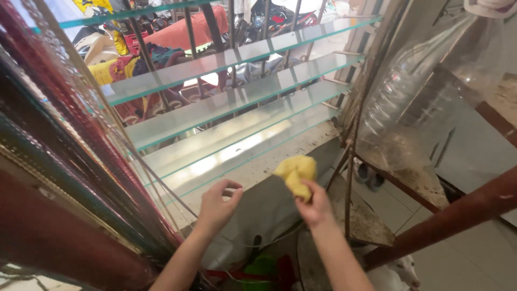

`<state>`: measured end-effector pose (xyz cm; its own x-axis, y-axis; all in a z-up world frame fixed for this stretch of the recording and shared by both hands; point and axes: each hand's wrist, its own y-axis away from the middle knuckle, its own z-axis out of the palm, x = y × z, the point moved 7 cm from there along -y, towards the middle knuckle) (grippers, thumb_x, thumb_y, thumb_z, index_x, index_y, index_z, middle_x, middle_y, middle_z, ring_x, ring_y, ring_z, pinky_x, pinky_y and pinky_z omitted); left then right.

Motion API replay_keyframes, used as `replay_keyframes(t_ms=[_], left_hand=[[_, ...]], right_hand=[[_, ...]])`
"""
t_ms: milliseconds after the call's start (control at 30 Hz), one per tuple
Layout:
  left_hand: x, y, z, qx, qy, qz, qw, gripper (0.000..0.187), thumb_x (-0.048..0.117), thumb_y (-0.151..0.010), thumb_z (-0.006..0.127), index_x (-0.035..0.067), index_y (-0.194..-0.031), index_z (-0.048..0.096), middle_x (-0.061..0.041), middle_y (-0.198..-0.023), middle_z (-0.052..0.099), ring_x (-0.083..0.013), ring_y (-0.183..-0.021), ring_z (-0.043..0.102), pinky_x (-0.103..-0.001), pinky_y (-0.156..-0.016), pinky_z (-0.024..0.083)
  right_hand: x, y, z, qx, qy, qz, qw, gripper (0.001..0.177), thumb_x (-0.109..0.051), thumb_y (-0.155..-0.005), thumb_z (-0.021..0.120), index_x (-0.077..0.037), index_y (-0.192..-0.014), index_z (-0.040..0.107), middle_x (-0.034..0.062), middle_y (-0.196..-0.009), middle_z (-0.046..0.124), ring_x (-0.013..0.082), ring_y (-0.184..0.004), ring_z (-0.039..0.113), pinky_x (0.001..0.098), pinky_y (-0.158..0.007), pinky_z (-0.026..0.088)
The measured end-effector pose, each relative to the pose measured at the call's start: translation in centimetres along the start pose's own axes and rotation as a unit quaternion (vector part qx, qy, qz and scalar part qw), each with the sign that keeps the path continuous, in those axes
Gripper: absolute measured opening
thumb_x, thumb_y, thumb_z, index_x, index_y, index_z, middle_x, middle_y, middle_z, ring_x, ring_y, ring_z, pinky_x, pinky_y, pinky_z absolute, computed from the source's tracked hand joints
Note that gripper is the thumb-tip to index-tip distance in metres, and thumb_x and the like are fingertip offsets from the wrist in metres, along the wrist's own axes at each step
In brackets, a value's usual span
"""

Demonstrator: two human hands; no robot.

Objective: Cleaning glass jalousie window panes using a damp cloth.

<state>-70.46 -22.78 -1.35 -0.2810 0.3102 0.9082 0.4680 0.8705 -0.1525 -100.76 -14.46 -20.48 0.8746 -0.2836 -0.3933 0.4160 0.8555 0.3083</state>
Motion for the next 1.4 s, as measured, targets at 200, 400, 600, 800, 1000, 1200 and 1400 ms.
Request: replay_keyframes(t_ms=[200, 400, 600, 800, 1000, 1200, 1400], left_hand=[[4.2, 0.5, -0.7, 0.015, -0.002, 0.088, 0.996, 0.015, 0.015, -0.085, 0.069, 0.004, -0.094, 0.073, -0.011, -0.103, 0.073, -0.024, -0.094, 0.074, -0.035, -0.068, 0.063], [3.2, -0.6, -0.8, 0.039, -0.061, 0.205, 0.976, 0.007, 0.008, -0.083, 0.07, 0.005, -0.089, 0.07, -0.014, -0.103, 0.07, -0.0342, -0.103, 0.067, -0.042, -0.089, 0.053], [1.6, -2.8, -0.3, 0.045, -0.122, 0.235, 0.963, 0.011, 0.003, -0.079, 0.071, 0.006, -0.089, 0.069, -0.016, -0.109, 0.068, -0.0374, -0.106, 0.064, -0.044, -0.088, 0.052], [-2.9, -4.9, 1.2, 0.044, -0.165, 0.309, 0.936, 0.014, 0.0, -0.074, 0.071, 0.004, -0.087, 0.067, -0.02, -0.109, 0.064, -0.0415, -0.114, 0.061, -0.048, -0.093, 0.052], [-9.1, -5.9, 2.5, 0.019, -0.215, 0.276, 0.937, 0.01, 0.003, -0.074, 0.074, 0.006, -0.083, 0.069, -0.018, -0.106, 0.064, -0.0395, -0.115, 0.063, -0.05, -0.094, 0.054], [-15.7, -6.5, 3.8, 0.054, -0.226, 0.268, 0.935, 0.009, 0.009, -0.068, 0.075, 0.008, -0.075, 0.07, -0.013, -0.1, 0.066, -0.0357, -0.114, 0.065, -0.05, -0.095, 0.055], [-15.3, -6.4, 4.0, 0.046, -0.258, 0.297, 0.918, 0.015, 0.012, -0.065, 0.076, 0.006, -0.076, 0.069, -0.014, -0.1, 0.064, -0.0391, -0.113, 0.063, -0.052, -0.096, 0.054]], right_hand=[[-10.4, -5.1, 12.4, -0.043, -0.095, -0.194, 0.975, 0.045, -0.005, -0.084, 0.061, -0.002, -0.129, 0.058, 0.0123, -0.124, 0.066, 0.0318, -0.111, 0.068, 0.0507, -0.093, 0.058], [-16.7, -10.5, 14.8, 0.259, 0.584, -0.623, 0.451, 0.042, 0.003, -0.082, 0.065, 0.002, -0.124, 0.069, 0.0239, -0.134, 0.058, 0.0426, -0.118, 0.06, 0.0478, -0.102, 0.052], [-16.3, -13.8, 16.3, 0.233, 0.674, -0.543, 0.442, 0.041, 0.004, -0.083, 0.061, 0.006, -0.124, 0.066, 0.0266, -0.142, 0.053, 0.0436, -0.127, 0.055, 0.0482, -0.104, 0.049], [-15.1, -12.2, 22.8, 0.099, 0.7, -0.663, 0.244, 0.053, -0.014, -0.094, 0.064, -0.003, -0.146, 0.062, 0.0175, -0.147, 0.054, 0.0413, -0.144, 0.048, 0.0515, -0.124, 0.037], [-17.7, -14.9, 24.4, 0.189, 0.811, -0.516, 0.2, 0.061, -0.037, -0.084, 0.064, -0.012, -0.14, 0.058, 0.0236, -0.14, 0.058, 0.0424, -0.127, 0.052, 0.0629, -0.102, 0.04], [-18.3, -16.4, 24.1, 0.25, 0.783, -0.565, 0.073, 0.059, -0.045, -0.08, 0.063, -0.019, -0.132, 0.06, 0.0165, -0.138, 0.066, 0.0357, -0.119, 0.063, 0.0592, -0.086, 0.049], [-18.2, -18.5, 22.1, 0.228, 0.803, -0.52, 0.183, 0.058, -0.043, -0.083, 0.061, -0.015, -0.134, 0.058, 0.0186, -0.139, 0.062, 0.0373, -0.12, 0.06, 0.0584, -0.089, 0.046]])
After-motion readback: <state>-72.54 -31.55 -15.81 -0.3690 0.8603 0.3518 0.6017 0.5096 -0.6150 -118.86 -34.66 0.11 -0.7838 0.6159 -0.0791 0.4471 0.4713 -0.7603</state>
